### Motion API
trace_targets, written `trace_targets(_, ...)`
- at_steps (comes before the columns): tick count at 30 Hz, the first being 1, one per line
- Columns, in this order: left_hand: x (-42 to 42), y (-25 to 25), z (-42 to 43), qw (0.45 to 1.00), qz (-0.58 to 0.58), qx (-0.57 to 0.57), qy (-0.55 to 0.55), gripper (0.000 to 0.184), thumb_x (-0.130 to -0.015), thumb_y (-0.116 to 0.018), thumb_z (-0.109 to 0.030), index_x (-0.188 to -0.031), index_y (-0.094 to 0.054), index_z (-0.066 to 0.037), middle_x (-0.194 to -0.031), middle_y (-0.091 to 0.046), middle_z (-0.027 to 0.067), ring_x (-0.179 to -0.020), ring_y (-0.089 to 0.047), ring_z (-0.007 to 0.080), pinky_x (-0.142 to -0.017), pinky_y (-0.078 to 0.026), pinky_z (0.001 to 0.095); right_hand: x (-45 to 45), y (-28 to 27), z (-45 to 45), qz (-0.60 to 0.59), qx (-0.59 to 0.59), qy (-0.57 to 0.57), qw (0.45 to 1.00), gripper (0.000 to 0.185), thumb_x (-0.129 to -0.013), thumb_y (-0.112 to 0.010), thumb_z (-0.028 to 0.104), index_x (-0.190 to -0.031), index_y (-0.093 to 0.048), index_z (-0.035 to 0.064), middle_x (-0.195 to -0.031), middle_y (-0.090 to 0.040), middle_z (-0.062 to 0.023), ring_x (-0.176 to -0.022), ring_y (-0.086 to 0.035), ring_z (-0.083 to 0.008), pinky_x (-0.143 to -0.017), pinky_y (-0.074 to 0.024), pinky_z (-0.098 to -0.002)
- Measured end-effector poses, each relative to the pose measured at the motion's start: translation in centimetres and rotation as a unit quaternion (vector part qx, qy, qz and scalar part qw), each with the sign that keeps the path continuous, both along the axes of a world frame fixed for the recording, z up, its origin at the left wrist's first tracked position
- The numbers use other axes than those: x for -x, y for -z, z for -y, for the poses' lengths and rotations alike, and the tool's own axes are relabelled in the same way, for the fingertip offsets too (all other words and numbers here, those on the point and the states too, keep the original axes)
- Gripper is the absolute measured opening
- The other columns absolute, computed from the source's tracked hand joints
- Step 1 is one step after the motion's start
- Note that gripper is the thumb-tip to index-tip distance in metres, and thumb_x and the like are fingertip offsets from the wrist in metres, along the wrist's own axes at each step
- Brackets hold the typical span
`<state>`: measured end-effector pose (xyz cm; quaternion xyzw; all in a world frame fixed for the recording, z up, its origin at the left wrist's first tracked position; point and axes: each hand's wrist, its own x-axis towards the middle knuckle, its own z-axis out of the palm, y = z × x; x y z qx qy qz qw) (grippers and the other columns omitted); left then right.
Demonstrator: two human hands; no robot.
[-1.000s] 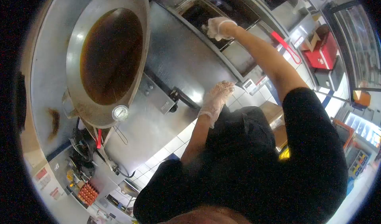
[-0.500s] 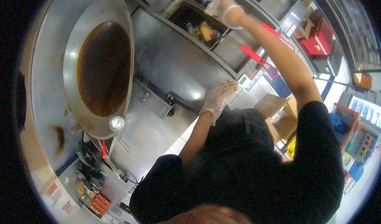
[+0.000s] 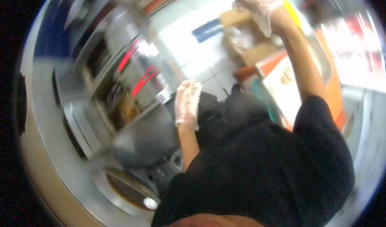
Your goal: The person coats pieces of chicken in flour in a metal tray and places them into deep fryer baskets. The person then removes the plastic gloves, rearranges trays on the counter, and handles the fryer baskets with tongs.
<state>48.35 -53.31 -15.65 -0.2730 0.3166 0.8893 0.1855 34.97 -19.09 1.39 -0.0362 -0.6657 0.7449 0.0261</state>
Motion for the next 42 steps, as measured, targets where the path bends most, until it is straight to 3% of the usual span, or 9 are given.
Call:
trace_targets(4, 0.5, 0.5, -6.9, 0.990, -0.064, -0.029, 0.124, 0.035, -0.102, -0.060, -0.011, -0.130, -0.057, 0.008, -0.129, -0.062, 0.0233, -0.126, -0.059, 0.0343, -0.112, -0.049, 0.0479, -16.5, 1.8, -16.6, 0.092, -0.129, 0.242, 0.957, 0.024, -0.097, -0.071, 0.016, -0.114, -0.068, -0.0009, -0.093, -0.069, -0.0054, -0.081, -0.063, -0.0143, -0.073, -0.0526, -0.0300)
trace_targets(7, 2.1, -0.9, -9.9, 0.684, -0.482, 0.310, 0.451, 0.055, -0.106, -0.056, -0.022, -0.150, -0.038, 0.006, -0.151, -0.047, 0.0212, -0.140, -0.047, 0.0336, -0.125, -0.033, 0.0478, -26.6, 4.9, -19.7, 0.080, -0.156, 0.358, 0.917, 0.023, -0.098, -0.072, 0.023, -0.109, -0.069, 0.0020, -0.088, -0.065, -0.0022, -0.075, -0.057, -0.0090, -0.068, -0.0482, -0.0270)
trace_targets(9, 0.6, -7.0, -19.4, 0.905, -0.140, -0.006, 0.402, 0.055, -0.105, -0.055, -0.021, -0.151, -0.037, 0.003, -0.153, -0.047, 0.0186, -0.138, -0.049, 0.0333, -0.121, -0.039, 0.0476, -31.7, 7.8, -22.2, 0.123, -0.177, 0.411, 0.886, 0.021, -0.099, -0.071, 0.025, -0.103, -0.071, 0.0045, -0.084, -0.063, -0.0008, -0.076, -0.057, -0.0088, -0.068, -0.0483, -0.0276)
trace_targets(17, -5.1, -4.0, -39.3, 0.826, -0.178, 0.040, 0.533, 0.044, -0.101, -0.056, -0.014, -0.141, -0.049, 0.004, -0.135, -0.059, 0.0184, -0.124, -0.060, 0.0310, -0.106, -0.051, 0.0411, -33.6, 21.1, -18.2, 0.201, -0.451, 0.249, 0.833, 0.033, -0.090, -0.069, 0.021, -0.115, -0.069, -0.0009, -0.100, -0.073, -0.0158, -0.090, -0.068, -0.0209, -0.088, -0.0540, -0.0375)
trace_targets(19, -5.2, -2.4, -43.3, 0.780, -0.223, 0.094, 0.577, 0.045, -0.099, -0.061, -0.017, -0.138, -0.054, 0.003, -0.130, -0.063, 0.0166, -0.121, -0.062, 0.0258, -0.105, -0.050, 0.0368, -32.4, 22.6, -17.9, 0.314, -0.532, 0.182, 0.765, 0.039, -0.088, -0.075, 0.033, -0.112, -0.070, 0.0032, -0.113, -0.070, -0.0222, -0.100, -0.068, -0.0428, -0.091, -0.0542, -0.0466)
trace_targets(22, -2.9, 4.0, -48.1, 0.351, -0.652, 0.384, 0.552, 0.030, -0.088, -0.063, -0.012, -0.111, -0.070, 0.005, -0.114, -0.069, 0.0275, -0.103, -0.070, 0.0331, -0.089, -0.057, 0.0375, -33.3, 22.8, -18.5, 0.253, -0.539, 0.196, 0.779, 0.032, -0.090, -0.071, 0.028, -0.111, -0.069, 0.0031, -0.111, -0.069, -0.0241, -0.103, -0.067, -0.0449, -0.090, -0.0535, -0.0475)
trace_targets(27, -1.2, 11.7, -53.0, 0.013, -0.747, 0.422, 0.514, 0.025, -0.090, -0.061, -0.015, -0.109, -0.072, -0.003, -0.108, -0.072, 0.0207, -0.103, -0.070, 0.0309, -0.087, -0.057, 0.0430, -36.2, 23.9, -21.1, 0.261, -0.362, 0.334, 0.830, 0.019, -0.098, -0.055, 0.009, -0.112, -0.066, 0.0009, -0.100, -0.069, -0.0144, -0.091, -0.068, -0.0284, -0.080, -0.0559, -0.0395)
trace_targets(34, -3.8, 9.5, -52.0, -0.109, -0.732, 0.539, 0.402, 0.016, -0.087, -0.064, -0.012, -0.092, -0.079, -0.010, -0.100, -0.077, 0.0122, -0.095, -0.073, 0.0278, -0.074, -0.054, 0.0418, -39.8, 23.1, -21.0, 0.157, 0.263, 0.478, 0.823, 0.023, -0.100, -0.061, 0.016, -0.118, -0.066, 0.0016, -0.105, -0.068, -0.0047, -0.091, -0.065, -0.0128, -0.064, -0.0525, -0.0297)
trace_targets(42, -2.9, 8.3, -49.8, -0.178, -0.703, 0.493, 0.481, 0.025, -0.091, -0.060, -0.013, -0.108, -0.077, -0.009, -0.109, -0.075, 0.0151, -0.101, -0.072, 0.0268, -0.084, -0.056, 0.0447, -38.6, 21.6, -19.9, 0.194, 0.076, 0.428, 0.879, 0.022, -0.101, -0.060, 0.013, -0.119, -0.062, 0.0002, -0.086, -0.064, -0.0038, -0.069, -0.062, -0.0120, -0.056, -0.0486, -0.0264)
